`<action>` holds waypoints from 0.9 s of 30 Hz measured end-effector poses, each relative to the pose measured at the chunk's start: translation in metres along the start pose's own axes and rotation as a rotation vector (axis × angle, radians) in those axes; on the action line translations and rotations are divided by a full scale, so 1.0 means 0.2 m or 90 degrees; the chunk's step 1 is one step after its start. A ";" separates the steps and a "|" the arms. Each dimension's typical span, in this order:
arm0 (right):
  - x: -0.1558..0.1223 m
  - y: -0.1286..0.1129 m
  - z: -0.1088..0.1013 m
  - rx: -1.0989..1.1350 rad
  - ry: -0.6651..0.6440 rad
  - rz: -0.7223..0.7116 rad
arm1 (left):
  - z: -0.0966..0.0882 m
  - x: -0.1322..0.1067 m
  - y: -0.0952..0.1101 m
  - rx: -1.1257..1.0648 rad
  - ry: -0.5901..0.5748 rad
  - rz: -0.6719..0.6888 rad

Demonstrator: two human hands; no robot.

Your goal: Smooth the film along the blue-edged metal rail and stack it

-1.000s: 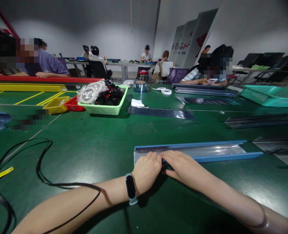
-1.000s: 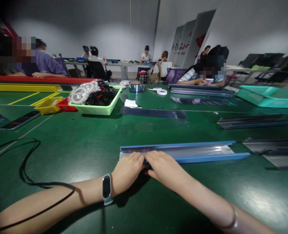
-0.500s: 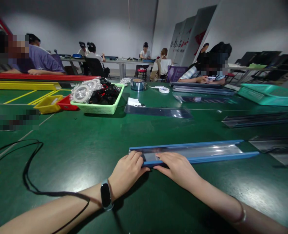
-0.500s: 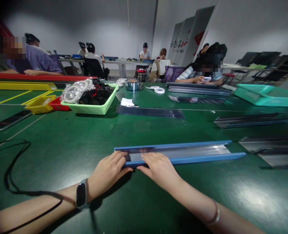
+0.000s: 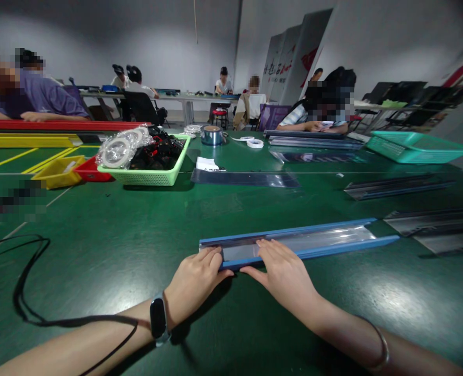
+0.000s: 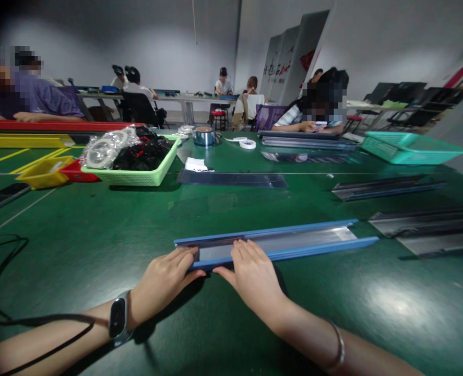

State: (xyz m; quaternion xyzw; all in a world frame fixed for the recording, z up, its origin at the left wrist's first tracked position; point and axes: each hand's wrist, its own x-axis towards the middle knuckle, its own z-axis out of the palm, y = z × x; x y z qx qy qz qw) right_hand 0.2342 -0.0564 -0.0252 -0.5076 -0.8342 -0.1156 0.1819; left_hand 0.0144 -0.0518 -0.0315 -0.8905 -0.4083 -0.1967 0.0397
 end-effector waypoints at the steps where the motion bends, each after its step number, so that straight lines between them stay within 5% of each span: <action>1: 0.00 -0.01 0.00 -0.015 -0.005 0.008 | 0.00 0.00 0.00 0.000 -0.001 0.001; 12: 0.03 -0.02 0.00 -0.043 -0.105 0.012 | 0.01 0.00 -0.01 0.005 0.013 0.014; 27: 0.07 -0.01 -0.01 -0.057 -0.131 -0.010 | -0.01 0.01 0.00 0.005 -0.025 -0.020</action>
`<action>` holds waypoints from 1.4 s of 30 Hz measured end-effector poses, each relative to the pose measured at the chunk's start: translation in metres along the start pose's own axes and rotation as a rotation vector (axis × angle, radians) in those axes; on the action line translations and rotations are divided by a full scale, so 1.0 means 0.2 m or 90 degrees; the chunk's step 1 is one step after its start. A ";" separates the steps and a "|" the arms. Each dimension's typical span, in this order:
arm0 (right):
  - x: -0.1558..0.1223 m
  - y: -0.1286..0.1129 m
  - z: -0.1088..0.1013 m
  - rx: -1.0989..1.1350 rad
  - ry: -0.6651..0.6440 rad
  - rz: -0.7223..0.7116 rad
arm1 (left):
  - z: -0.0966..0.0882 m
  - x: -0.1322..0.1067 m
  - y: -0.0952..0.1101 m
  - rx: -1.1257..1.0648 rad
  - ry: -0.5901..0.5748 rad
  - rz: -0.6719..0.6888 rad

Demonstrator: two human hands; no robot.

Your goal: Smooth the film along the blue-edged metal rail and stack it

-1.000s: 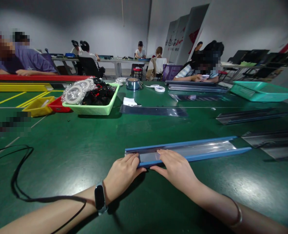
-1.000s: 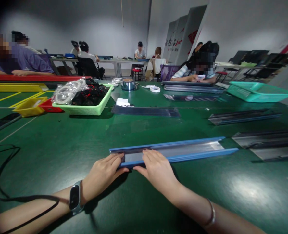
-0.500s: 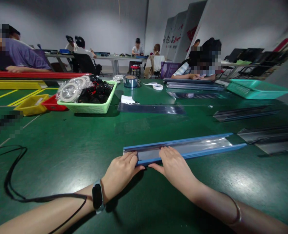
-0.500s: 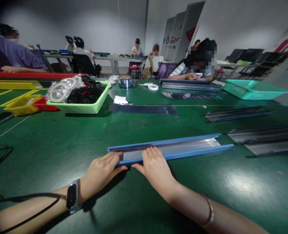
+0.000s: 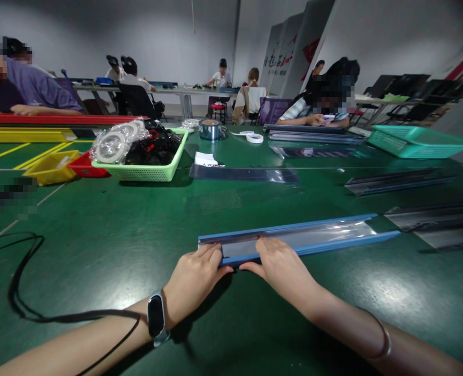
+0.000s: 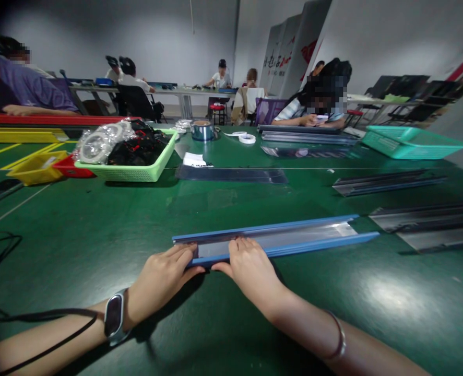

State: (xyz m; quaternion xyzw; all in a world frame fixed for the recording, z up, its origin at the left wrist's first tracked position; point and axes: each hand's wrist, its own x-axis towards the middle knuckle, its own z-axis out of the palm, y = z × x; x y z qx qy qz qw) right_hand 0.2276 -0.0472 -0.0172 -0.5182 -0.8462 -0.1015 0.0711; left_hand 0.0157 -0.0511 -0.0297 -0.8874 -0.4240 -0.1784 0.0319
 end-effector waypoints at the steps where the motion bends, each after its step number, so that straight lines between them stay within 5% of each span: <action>1: 0.00 0.00 -0.01 -0.001 0.003 -0.001 | 0.00 0.00 0.00 0.000 0.000 -0.005; 42: -0.01 0.03 -0.05 -0.018 -0.022 0.033 | -0.02 0.01 0.00 -0.020 -0.042 0.009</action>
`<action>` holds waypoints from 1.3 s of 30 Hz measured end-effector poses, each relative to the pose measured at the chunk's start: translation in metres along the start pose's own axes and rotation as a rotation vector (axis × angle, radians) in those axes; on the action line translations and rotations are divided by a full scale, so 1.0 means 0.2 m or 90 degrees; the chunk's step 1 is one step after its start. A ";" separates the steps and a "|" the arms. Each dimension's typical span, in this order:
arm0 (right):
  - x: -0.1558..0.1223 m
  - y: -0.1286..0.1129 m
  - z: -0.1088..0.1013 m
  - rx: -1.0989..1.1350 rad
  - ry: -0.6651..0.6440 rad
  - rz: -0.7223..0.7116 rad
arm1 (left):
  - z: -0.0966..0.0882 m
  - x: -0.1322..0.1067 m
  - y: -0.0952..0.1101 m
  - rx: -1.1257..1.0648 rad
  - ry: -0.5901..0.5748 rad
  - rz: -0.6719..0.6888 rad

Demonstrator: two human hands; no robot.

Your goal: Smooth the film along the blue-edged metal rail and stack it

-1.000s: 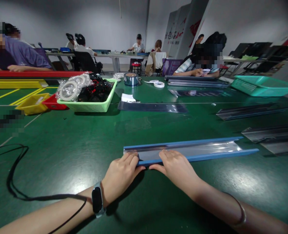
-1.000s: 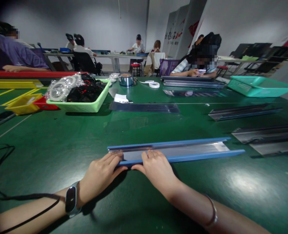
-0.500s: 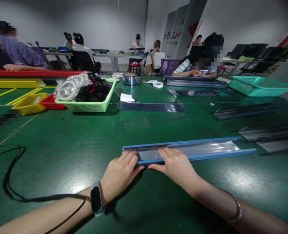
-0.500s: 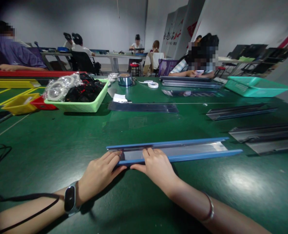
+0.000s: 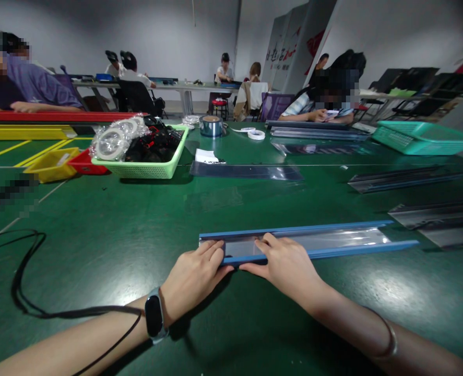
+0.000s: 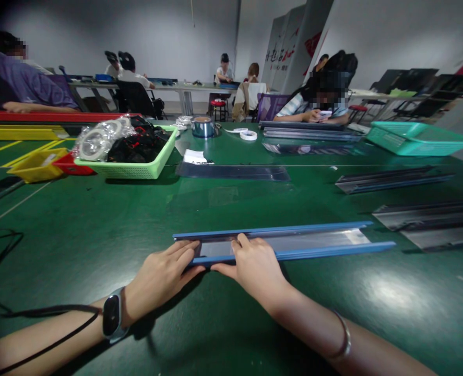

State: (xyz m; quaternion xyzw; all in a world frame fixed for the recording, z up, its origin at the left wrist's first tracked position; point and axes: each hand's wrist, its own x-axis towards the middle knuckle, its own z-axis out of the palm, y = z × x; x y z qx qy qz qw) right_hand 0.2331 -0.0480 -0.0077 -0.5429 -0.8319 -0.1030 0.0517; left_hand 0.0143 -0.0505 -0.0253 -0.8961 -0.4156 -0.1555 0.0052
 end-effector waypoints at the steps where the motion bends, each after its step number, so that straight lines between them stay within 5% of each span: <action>1: 0.00 0.00 0.00 0.000 -0.002 0.001 | 0.00 0.00 0.00 -0.001 -0.002 -0.001; 15: -0.01 0.00 0.04 0.051 0.003 0.001 | -0.03 0.02 -0.01 -0.008 -0.035 -0.021; 39: 0.00 0.01 0.05 0.019 0.116 -0.079 | 0.03 0.00 -0.03 -0.032 0.057 0.027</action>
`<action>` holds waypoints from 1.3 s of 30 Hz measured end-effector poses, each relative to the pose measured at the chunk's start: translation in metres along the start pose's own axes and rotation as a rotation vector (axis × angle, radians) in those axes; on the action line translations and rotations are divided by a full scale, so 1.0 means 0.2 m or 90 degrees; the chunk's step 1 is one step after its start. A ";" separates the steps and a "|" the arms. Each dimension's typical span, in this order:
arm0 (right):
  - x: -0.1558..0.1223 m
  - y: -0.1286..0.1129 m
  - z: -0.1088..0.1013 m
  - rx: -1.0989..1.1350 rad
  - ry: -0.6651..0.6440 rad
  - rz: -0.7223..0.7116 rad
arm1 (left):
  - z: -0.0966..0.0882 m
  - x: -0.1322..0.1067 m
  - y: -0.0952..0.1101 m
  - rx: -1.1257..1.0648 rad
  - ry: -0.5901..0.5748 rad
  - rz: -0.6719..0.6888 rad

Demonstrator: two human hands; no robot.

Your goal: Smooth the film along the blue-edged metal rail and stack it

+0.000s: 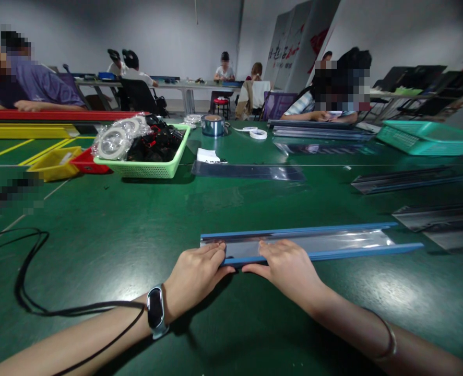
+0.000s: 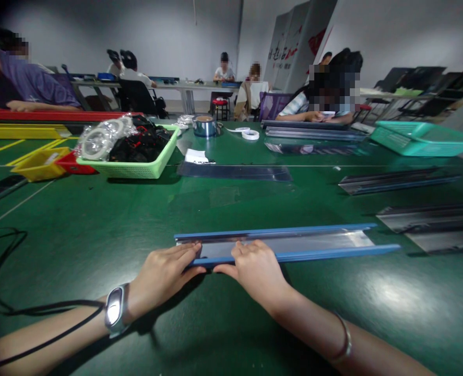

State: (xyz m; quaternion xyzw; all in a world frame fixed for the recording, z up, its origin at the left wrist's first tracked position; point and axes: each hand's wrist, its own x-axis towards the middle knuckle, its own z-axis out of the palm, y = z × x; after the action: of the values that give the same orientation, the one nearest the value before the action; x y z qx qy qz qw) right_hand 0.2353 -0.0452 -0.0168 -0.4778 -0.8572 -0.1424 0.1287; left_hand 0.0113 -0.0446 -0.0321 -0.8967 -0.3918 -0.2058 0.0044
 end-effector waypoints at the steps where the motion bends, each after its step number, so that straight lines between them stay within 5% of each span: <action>1: 0.00 0.00 0.00 0.001 -0.001 -0.001 | 0.00 0.00 0.00 0.000 0.001 0.000; 12: -0.02 0.01 0.02 0.027 0.012 0.014 | 0.01 -0.02 0.00 0.006 0.012 0.019; 17: -0.03 0.03 0.01 0.047 0.020 -0.012 | -0.04 0.00 -0.06 0.001 -0.046 0.096; 22: -0.01 0.04 -0.02 0.116 -0.035 -0.108 | -0.13 -0.02 -0.19 -0.116 -0.138 0.175; 26: 0.06 0.01 -0.05 0.207 -0.087 -0.193 | -0.15 -0.08 -0.27 -0.198 -0.130 0.160; 32: 0.19 -0.05 -0.05 0.351 -0.165 -0.232 | -0.15 -0.09 -0.31 -0.263 -0.186 0.174; 39: 0.23 -0.04 -0.05 0.400 -0.196 -0.231 | -0.13 -0.07 -0.33 -0.255 -0.170 0.190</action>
State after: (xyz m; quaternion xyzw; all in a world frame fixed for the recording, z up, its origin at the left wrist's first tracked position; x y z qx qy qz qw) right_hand 0.2061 -0.0171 0.0071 -0.2720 -0.9388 0.1797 0.1112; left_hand -0.0539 -0.0134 -0.0242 -0.9466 -0.2044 -0.1560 -0.1943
